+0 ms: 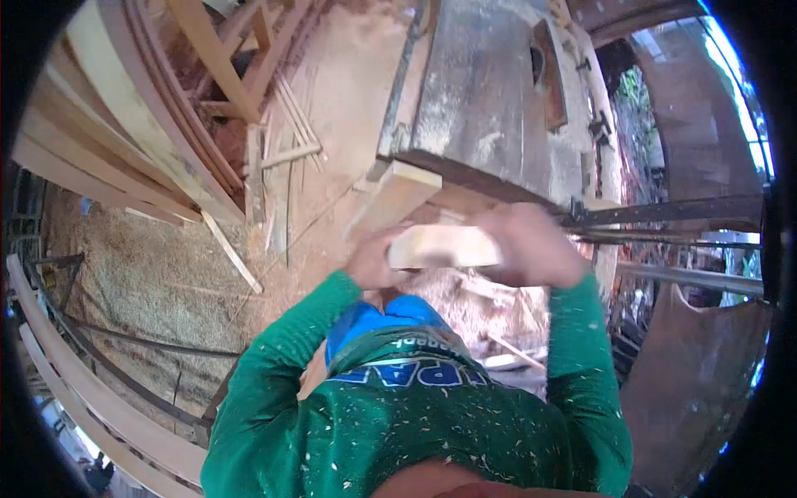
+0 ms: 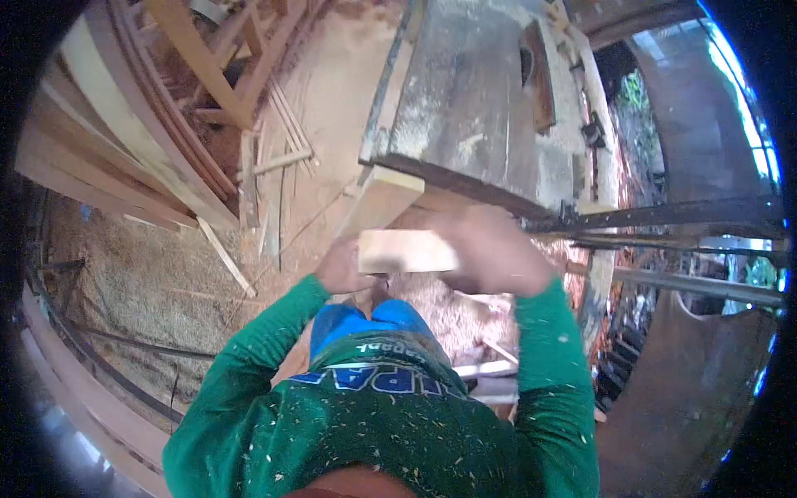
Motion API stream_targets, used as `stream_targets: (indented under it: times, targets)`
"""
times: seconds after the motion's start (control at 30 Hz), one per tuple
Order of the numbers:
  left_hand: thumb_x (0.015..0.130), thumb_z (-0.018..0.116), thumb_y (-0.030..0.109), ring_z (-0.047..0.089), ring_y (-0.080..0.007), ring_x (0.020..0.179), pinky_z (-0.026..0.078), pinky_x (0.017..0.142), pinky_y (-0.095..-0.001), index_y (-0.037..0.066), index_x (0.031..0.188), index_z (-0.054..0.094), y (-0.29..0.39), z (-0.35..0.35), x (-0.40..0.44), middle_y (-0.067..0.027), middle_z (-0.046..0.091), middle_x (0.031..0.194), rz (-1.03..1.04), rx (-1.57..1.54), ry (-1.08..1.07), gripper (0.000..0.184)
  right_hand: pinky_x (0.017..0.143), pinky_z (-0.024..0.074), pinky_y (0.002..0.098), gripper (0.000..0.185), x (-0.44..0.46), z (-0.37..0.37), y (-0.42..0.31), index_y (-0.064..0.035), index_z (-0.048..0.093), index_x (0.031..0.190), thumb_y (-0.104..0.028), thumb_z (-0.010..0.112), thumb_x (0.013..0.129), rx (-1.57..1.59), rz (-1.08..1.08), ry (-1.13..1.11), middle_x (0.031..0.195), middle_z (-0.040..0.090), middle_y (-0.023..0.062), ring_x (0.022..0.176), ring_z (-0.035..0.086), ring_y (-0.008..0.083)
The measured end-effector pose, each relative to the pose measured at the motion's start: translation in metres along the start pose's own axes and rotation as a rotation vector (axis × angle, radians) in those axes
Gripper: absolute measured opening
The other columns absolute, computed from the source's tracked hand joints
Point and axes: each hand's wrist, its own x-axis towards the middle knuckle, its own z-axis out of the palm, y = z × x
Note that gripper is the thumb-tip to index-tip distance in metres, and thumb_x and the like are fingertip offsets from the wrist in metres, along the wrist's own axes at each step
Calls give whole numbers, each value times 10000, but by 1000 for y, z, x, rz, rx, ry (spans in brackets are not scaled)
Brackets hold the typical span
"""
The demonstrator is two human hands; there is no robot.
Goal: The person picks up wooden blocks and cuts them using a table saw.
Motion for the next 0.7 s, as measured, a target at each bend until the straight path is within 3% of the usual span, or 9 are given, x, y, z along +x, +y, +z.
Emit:
stream_targets:
  times: [0.07, 0.13, 0.2, 0.3, 0.4, 0.43, 0.57, 0.63, 0.7]
  targets:
    - [696, 940, 346, 676, -256, 1168, 509, 1026, -386, 39, 1350, 623, 36, 9, 29, -154, 700, 1264, 85, -188, 65, 789, 879, 561, 436, 522, -34, -59, -12, -22, 700, 1121, -265, 851, 684, 178, 22, 153, 1048, 734, 175, 964, 727, 330]
    - [709, 941, 361, 690, -193, 1088, 530, 965, -350, 5, 1292, 651, 97, 2, 63, -149, 728, 1190, 156, -200, 140, 742, 989, 527, 432, 606, -75, -82, -4, -13, 609, 1291, -190, 826, 754, 225, 20, 598, 1266, 661, 156, 1118, 676, 297]
    - [711, 936, 362, 709, -196, 991, 541, 923, -346, -14, 1198, 685, 154, -1, 87, -133, 754, 1066, 211, -161, 279, 664, 1103, 457, 456, 692, -82, -70, 16, 25, 467, 1438, -304, 748, 899, 630, -24, 1277, 1435, 536, 165, 1291, 564, 290]
    - [666, 948, 322, 706, -185, 949, 541, 885, -350, -17, 1151, 699, 217, -7, 119, -147, 751, 1020, 340, -226, 377, 642, 1192, 356, 421, 639, -86, -3, 68, -23, 261, 1584, -300, 524, 1073, 1030, -69, 1228, 1581, 381, 159, 1431, 412, 264]
    - [616, 953, 332, 714, -228, 917, 548, 838, -371, -19, 1102, 695, 265, 1, 150, -176, 737, 969, 349, -130, 440, 653, 1172, 354, 412, 594, -41, 55, 137, -37, 289, 1567, -416, 387, 1121, 773, -19, 1354, 1537, 407, 118, 1403, 410, 240]
    - [606, 953, 347, 716, -246, 907, 551, 829, -380, -17, 1097, 689, 284, 7, 157, -183, 733, 958, 346, -104, 444, 665, 1152, 360, 404, 546, -34, 37, 136, -50, 335, 1525, -405, 411, 1118, 1063, -79, 1463, 1462, 448, 102, 1340, 447, 235]
    - [595, 926, 378, 721, -312, 890, 566, 816, -413, -4, 1105, 658, 330, 39, 203, -195, 727, 957, 574, 82, 486, 692, 1120, 402, 395, 587, -53, -41, 160, -69, 375, 1495, -491, 439, 1092, 351, -19, 1541, 1416, 480, 104, 1295, 491, 230]
    - [619, 889, 355, 717, -333, 875, 575, 825, -419, 3, 1122, 641, 344, 42, 245, -204, 723, 975, 986, 87, 457, 662, 1110, 417, 392, 597, -54, -77, 213, -66, 401, 1479, -512, 448, 1085, -134, -2, 1589, 1399, 503, 107, 1280, 511, 230]
    - [598, 879, 341, 702, -345, 993, 563, 892, -421, 1, 1263, 576, 380, 34, 260, -211, 709, 1090, 824, 285, 286, 805, 1105, 426, 386, 567, -49, -127, 249, -58, 438, 1450, -495, 447, 1089, -218, -95, 1581, 1372, 531, 104, 1260, 530, 229]
